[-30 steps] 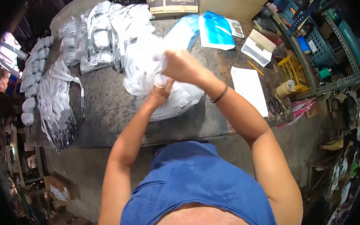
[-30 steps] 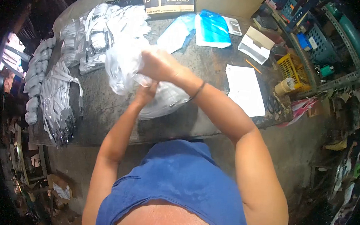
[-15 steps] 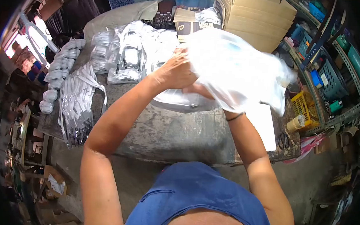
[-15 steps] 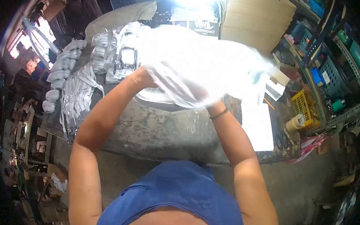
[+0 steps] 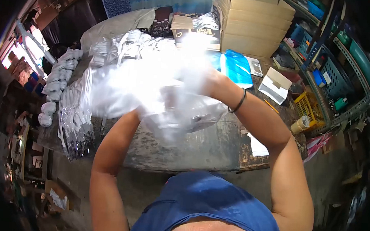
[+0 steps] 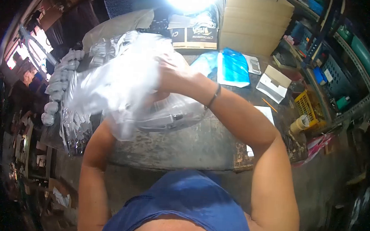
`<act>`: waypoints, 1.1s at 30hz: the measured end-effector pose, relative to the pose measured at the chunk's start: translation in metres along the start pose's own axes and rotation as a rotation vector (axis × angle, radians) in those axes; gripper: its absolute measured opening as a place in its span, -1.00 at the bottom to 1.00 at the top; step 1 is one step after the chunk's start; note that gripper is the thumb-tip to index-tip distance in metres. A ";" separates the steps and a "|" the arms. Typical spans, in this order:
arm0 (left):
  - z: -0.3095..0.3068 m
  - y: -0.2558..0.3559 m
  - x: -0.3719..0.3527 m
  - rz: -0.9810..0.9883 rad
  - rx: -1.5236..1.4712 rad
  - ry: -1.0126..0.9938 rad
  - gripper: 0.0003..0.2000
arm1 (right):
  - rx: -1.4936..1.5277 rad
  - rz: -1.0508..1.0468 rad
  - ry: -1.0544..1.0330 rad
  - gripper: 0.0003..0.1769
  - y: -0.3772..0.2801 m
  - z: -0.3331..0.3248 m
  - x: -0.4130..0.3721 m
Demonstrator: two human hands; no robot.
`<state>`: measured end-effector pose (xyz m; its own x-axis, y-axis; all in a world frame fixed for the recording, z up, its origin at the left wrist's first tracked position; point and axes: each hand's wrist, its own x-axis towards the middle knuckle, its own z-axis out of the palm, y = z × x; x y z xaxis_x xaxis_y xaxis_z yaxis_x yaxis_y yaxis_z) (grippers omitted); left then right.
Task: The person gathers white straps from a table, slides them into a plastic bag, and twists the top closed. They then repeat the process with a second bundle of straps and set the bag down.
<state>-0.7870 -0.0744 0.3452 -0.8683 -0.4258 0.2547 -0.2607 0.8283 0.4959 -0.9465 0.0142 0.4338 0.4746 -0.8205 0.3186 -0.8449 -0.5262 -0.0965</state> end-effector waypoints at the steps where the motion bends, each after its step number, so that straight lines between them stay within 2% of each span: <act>1: 0.002 0.005 0.002 -0.119 -0.003 -0.006 -0.50 | -0.046 0.090 -0.038 -0.67 0.000 0.000 0.012; 2: 0.003 0.010 0.003 -0.240 -0.005 -0.012 -0.48 | -0.095 0.177 -0.081 -0.70 -0.003 -0.002 0.025; 4: -0.009 0.041 0.006 -0.507 -0.031 -0.093 -0.44 | 0.187 0.148 0.013 -0.67 -0.005 -0.026 0.027; 7: -0.010 0.042 0.006 -0.115 -0.439 -0.047 -0.54 | 0.902 0.135 0.236 -0.48 -0.002 -0.082 0.002; 8: -0.010 0.039 0.007 -0.117 -0.441 -0.037 -0.54 | 0.989 -0.130 0.457 -0.38 0.026 -0.079 -0.010; 10: -0.012 0.033 0.008 0.070 -0.417 -0.123 -0.57 | 0.664 -0.052 0.597 -0.12 0.036 -0.094 -0.049; 11: -0.011 0.032 0.007 0.060 -0.419 -0.104 -0.57 | 0.559 0.033 0.631 -0.01 0.050 -0.082 -0.068; 13: -0.005 0.036 0.005 0.104 -0.381 -0.100 -0.58 | 0.224 0.152 0.241 0.13 0.083 -0.034 -0.108; 14: -0.003 0.040 0.002 0.087 -0.344 -0.160 -0.54 | 0.447 0.137 0.189 0.03 0.054 -0.017 -0.116; 15: -0.002 0.045 -0.001 0.063 -0.303 -0.209 -0.49 | 0.750 -0.011 0.147 0.04 0.057 0.014 -0.121; 16: -0.022 0.071 -0.010 -0.077 -0.282 -0.376 -0.41 | 0.694 0.045 0.029 0.01 0.050 0.027 -0.127; 17: -0.022 0.075 -0.015 -0.060 -0.199 -0.398 -0.41 | 0.625 0.094 -0.092 -0.02 0.043 0.040 -0.134; 18: -0.014 0.078 -0.018 0.040 -0.173 -0.376 -0.50 | 0.550 0.132 -0.215 -0.04 0.036 0.052 -0.140; 19: 0.011 0.064 -0.021 0.393 -0.173 -0.095 -0.63 | 0.499 0.143 -0.278 -0.07 0.024 0.057 -0.140; 20: 0.028 0.059 -0.019 0.631 -0.057 0.150 -0.62 | 0.476 0.129 -0.297 -0.09 0.009 0.054 -0.138; 23: 0.032 0.089 -0.026 0.663 0.189 0.162 -0.42 | 0.452 0.065 -0.292 -0.17 -0.031 0.044 -0.130; 24: 0.023 0.099 -0.030 0.669 0.025 0.168 -0.37 | 0.445 0.041 -0.291 -0.20 -0.044 0.039 -0.129; 27: 0.007 0.123 -0.036 0.626 0.154 0.082 -0.38 | 0.434 -0.027 -0.304 -0.28 -0.072 0.024 -0.128; 29: -0.010 0.141 -0.039 0.707 0.185 -0.306 -0.21 | 0.431 -0.075 -0.310 -0.33 -0.085 0.018 -0.125; 30: -0.011 0.143 -0.037 0.702 0.179 -0.304 -0.21 | 0.432 -0.101 -0.316 -0.35 -0.089 0.015 -0.124; 32: -0.015 0.150 -0.033 0.775 0.042 -0.505 -0.19 | 0.436 -0.146 -0.319 -0.40 -0.097 0.011 -0.122; 33: -0.024 0.146 -0.027 0.772 -0.143 -0.653 -0.12 | 0.440 -0.164 -0.320 -0.42 -0.100 0.010 -0.120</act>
<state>-0.7918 0.0495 0.4304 -0.8494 0.5236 0.0653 0.4836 0.7231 0.4932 -0.9161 0.1629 0.3961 0.6998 -0.7111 0.0675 -0.6041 -0.6397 -0.4753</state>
